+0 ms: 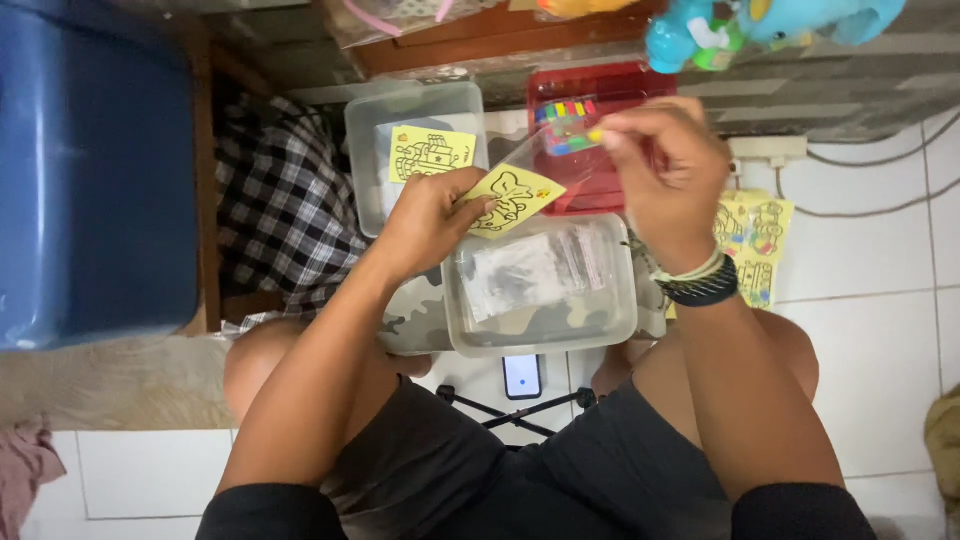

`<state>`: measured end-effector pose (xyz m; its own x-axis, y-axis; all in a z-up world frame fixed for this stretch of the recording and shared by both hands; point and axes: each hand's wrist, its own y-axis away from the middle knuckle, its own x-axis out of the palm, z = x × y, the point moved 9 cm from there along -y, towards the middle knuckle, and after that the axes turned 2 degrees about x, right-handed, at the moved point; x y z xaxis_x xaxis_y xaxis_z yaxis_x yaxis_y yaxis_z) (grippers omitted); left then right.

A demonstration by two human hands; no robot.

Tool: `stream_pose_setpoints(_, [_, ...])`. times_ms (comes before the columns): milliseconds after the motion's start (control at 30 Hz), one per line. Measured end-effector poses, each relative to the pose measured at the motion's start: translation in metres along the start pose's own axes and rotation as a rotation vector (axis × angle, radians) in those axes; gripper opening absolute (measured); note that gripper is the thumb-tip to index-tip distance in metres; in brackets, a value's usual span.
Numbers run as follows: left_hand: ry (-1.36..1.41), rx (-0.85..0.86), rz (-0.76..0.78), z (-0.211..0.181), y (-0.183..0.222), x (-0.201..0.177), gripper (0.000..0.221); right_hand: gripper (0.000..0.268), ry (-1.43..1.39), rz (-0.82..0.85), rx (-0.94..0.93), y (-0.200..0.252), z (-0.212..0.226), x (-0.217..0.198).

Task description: Packing yellow cards and small colorful items into clear plastic bags

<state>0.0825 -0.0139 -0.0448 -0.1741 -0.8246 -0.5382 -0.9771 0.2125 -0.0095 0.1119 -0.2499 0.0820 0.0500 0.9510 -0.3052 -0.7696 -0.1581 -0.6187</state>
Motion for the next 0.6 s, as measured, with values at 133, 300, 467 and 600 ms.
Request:
stream_pose_setpoints(133, [0.03, -0.007, 0.02, 0.001, 0.001, 0.006, 0.02, 0.006, -0.019, 0.107, 0.018, 0.005, -0.005, 0.014])
stream_pose_setpoints(300, [0.053, -0.005, 0.026, -0.013, 0.003, 0.006, 0.02, 0.007, -0.016, 0.267, 0.079, 0.012, -0.012, 0.026])
stream_pose_setpoints(467, [0.115, 0.011, 0.071, -0.031, 0.003, 0.013, 0.02, 0.008, 0.0, 0.297, 0.092, 0.014, -0.009, 0.037])
stream_pose_setpoints(600, [0.137, 0.0, 0.086, -0.041, 0.004, 0.013, 0.019, 0.007, -0.035, 0.306, 0.127, 0.018, -0.019, 0.04])
